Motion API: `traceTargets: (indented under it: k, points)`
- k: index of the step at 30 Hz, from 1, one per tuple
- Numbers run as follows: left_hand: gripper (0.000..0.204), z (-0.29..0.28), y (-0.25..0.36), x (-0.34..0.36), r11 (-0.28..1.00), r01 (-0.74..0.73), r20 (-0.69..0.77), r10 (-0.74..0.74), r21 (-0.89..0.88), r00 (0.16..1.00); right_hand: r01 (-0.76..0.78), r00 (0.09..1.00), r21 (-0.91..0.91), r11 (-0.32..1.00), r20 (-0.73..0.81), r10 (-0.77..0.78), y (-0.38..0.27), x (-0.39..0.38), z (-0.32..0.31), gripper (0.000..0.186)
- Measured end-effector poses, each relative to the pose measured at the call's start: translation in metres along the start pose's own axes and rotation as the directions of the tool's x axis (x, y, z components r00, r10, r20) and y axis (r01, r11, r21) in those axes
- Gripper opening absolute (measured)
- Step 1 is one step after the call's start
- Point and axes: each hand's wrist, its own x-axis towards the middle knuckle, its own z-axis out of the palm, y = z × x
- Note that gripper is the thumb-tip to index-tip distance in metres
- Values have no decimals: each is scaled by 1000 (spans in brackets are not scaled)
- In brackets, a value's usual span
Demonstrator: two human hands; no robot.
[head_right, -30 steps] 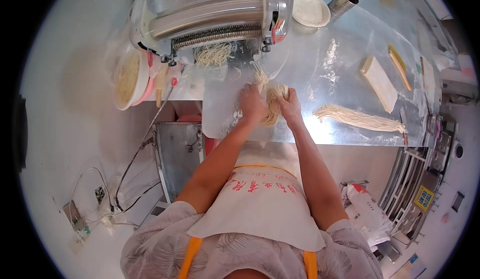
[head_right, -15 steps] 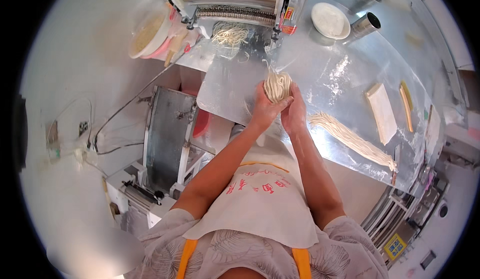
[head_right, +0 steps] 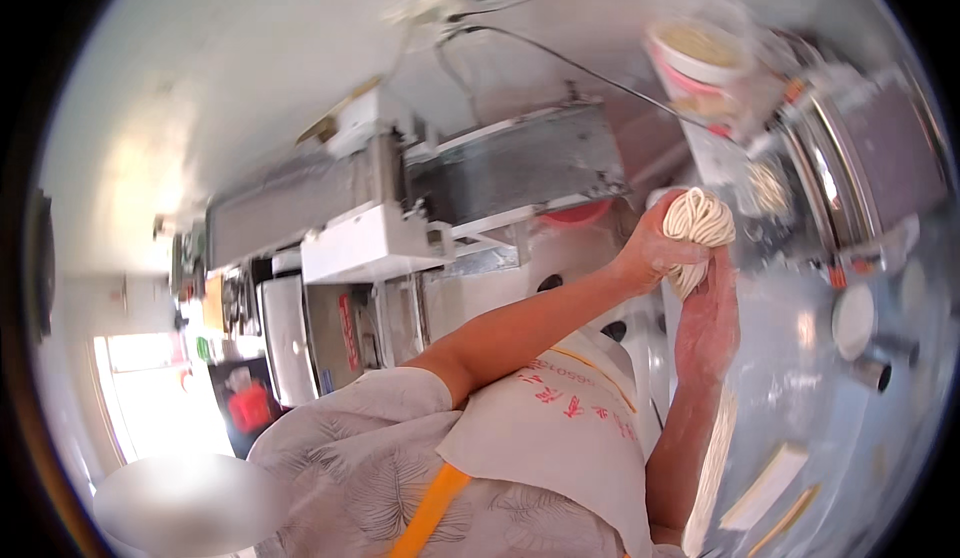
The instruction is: The person cuts a sheet of dough into strips using a bench scraper, then feeds the dough through a pasta machine to produce noodles. The person collects the noodles and places them on the table.
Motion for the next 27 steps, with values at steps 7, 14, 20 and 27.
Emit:
traceTargets:
  k: [7, 14, 20, 27]
  points:
    - [64, -126, 211, -71, 960, -261, -137, 246, -100, 959, -179, 804, -80, 981, 562, 193, 75, 26, 190, 60]
    - [70, -319, 429, -193, 839, -453, -322, 537, 301, 780, 32, 620, -490, 871, 693, 367, 135, 20, 382, 61]
    - [76, -573, 520, -324, -160, 875, -734, 488, 457, 473, -376, 785, -483, 791, 287, 548, 221, 38, 275, 52]
    - [30, -484, 428, -231, 32, 543, -379, 751, 839, 540, -584, 801, -526, 619, -498, 332, 214, -18, 26, 41]
